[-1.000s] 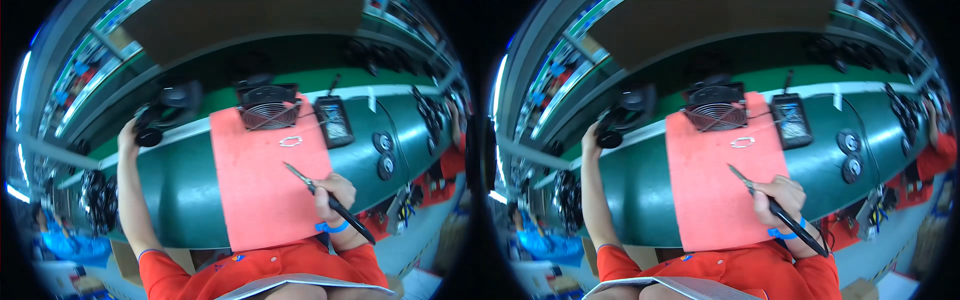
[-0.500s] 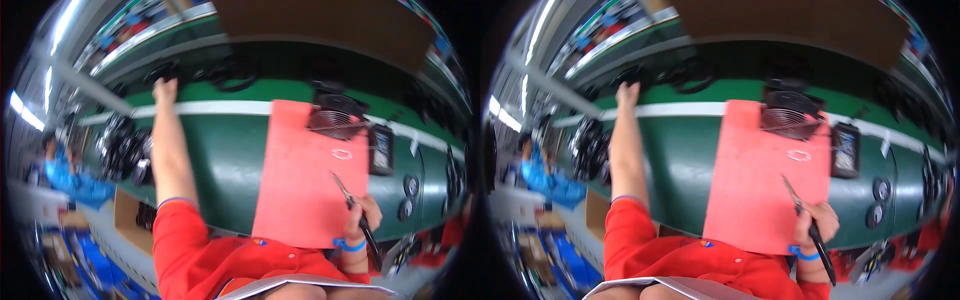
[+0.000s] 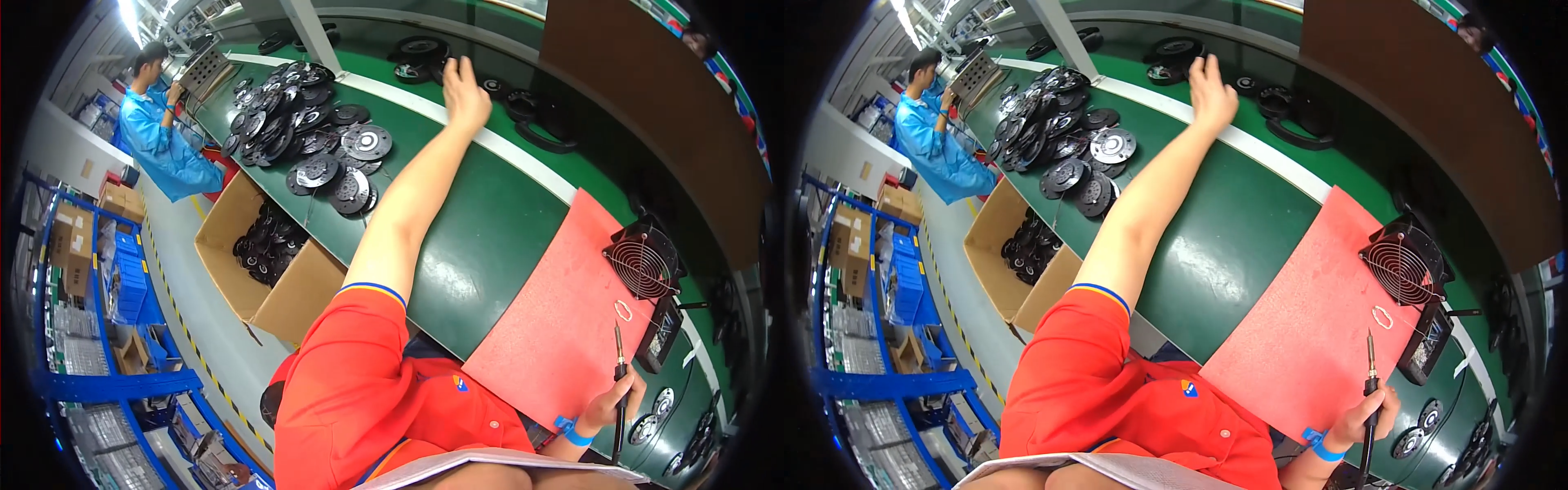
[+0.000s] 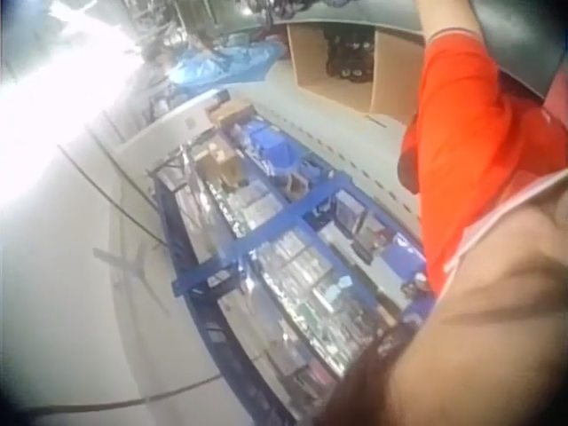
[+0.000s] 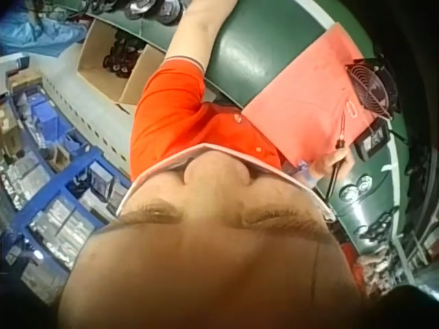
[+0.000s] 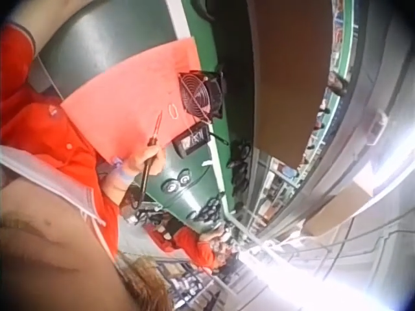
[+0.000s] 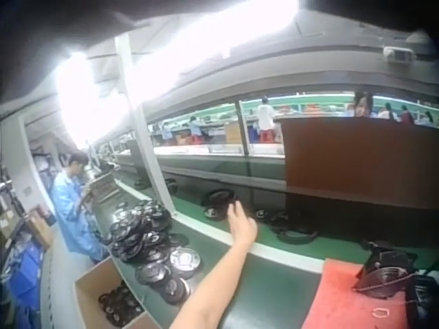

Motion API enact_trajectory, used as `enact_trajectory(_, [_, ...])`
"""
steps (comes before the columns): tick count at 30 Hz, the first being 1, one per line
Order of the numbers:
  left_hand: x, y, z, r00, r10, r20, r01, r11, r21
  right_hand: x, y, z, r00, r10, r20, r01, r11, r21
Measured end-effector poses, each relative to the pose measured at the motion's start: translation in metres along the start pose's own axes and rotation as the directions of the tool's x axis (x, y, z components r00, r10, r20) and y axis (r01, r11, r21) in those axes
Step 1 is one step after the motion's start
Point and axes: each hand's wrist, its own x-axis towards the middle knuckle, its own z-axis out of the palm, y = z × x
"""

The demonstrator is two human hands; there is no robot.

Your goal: The person solders wires inside a headphone casing using a soldering iron, empties speaker driver parts from a cardboard box onto the table by hand, and solders wires on the speaker drivers with the soldering iron.

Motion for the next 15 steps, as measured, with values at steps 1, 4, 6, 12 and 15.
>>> enact_trajectory(1, [-0.002,0.007,-0.007,0.996,0.085,0.016,-0.085,0.996,-0.020,0.000,0.001,0.002,1.000,0.024,-0.009,-0.024,0.999,0.033])
enact_trajectory(4, [0.006,0.022,-0.046,0.969,0.237,0.066,-0.235,0.971,-0.034,0.001,-0.003,0.002,0.998,0.059,-0.018,-0.057,0.995,0.087])
enact_trajectory(6, [0.023,0.019,-0.099,0.892,0.428,0.144,-0.443,0.891,0.099,0.001,-0.007,0.000,0.998,0.070,-0.011,-0.068,0.991,0.118])
enact_trajectory(12, [0.001,-0.068,-0.267,0.930,0.012,0.368,-0.191,0.870,0.454,0.003,-0.009,0.000,0.999,0.040,-0.029,-0.036,0.989,0.143])
enact_trajectory(15, [-0.049,-0.095,-0.303,0.791,-0.342,0.507,0.068,0.873,0.483,0.001,-0.005,-0.002,0.998,0.056,0.022,-0.059,0.987,0.151])
